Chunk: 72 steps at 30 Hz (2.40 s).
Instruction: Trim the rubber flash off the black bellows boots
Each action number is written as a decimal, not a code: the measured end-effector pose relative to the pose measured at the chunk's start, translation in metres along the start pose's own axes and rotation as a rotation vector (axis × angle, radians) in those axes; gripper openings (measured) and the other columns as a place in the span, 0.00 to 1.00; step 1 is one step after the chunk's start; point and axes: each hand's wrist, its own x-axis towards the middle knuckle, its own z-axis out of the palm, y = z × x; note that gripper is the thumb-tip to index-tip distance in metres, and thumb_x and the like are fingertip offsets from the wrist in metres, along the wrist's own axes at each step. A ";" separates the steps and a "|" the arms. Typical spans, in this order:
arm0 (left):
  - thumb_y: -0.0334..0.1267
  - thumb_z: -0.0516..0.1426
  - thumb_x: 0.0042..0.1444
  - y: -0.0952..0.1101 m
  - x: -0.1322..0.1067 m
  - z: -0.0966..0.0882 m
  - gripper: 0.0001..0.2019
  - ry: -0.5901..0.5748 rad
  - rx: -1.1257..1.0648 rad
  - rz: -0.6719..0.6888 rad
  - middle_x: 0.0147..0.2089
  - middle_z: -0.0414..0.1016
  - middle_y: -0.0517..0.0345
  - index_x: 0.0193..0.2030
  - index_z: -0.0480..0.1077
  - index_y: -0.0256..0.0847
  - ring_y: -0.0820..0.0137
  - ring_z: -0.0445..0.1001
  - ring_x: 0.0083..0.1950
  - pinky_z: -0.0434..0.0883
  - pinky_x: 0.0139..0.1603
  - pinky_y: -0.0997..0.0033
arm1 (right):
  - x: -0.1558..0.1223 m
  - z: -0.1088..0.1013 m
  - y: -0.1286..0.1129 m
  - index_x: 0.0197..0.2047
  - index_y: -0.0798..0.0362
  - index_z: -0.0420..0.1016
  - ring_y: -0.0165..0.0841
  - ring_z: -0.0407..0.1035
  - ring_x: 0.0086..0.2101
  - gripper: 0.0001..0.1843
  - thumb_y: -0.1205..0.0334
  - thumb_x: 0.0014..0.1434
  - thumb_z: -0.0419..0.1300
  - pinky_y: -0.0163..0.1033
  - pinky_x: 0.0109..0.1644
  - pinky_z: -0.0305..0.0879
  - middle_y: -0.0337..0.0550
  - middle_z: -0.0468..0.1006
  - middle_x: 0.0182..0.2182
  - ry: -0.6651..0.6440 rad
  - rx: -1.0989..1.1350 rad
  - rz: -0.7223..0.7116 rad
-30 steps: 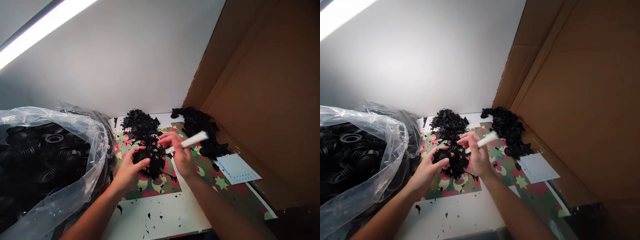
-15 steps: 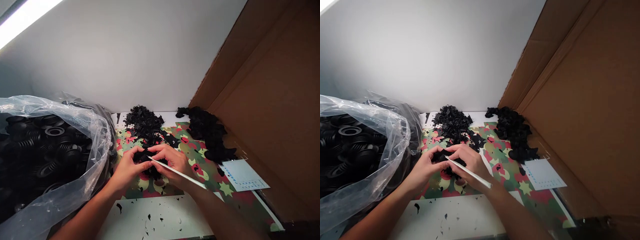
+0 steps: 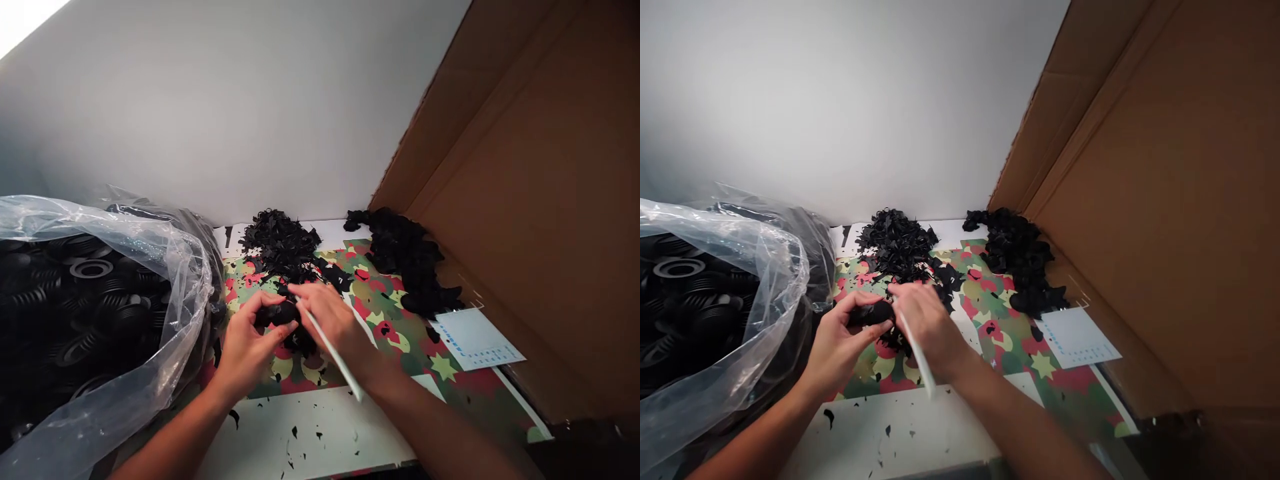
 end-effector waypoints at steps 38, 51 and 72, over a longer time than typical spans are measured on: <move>0.36 0.68 0.51 -0.014 0.002 0.007 0.11 -0.038 0.241 0.140 0.35 0.80 0.56 0.43 0.81 0.44 0.65 0.77 0.36 0.74 0.38 0.67 | 0.007 0.008 -0.026 0.26 0.48 0.70 0.33 0.68 0.29 0.10 0.68 0.58 0.58 0.38 0.33 0.68 0.39 0.72 0.28 0.048 0.370 0.509; 0.36 0.72 0.50 -0.004 -0.013 0.010 0.13 -0.019 0.189 0.473 0.32 0.80 0.59 0.45 0.83 0.46 0.70 0.76 0.32 0.74 0.32 0.75 | 0.013 -0.010 0.056 0.27 0.48 0.63 0.30 0.54 0.22 0.16 0.48 0.59 0.57 0.36 0.27 0.52 0.33 0.61 0.20 0.043 0.240 0.805; 0.36 0.76 0.34 -0.009 0.001 0.006 0.14 0.073 -0.266 -0.029 0.32 0.81 0.55 0.31 0.83 0.42 0.67 0.77 0.35 0.74 0.32 0.75 | 0.019 -0.019 -0.018 0.24 0.52 0.73 0.30 0.61 0.26 0.29 0.33 0.54 0.67 0.37 0.32 0.58 0.36 0.70 0.21 -0.302 0.885 0.845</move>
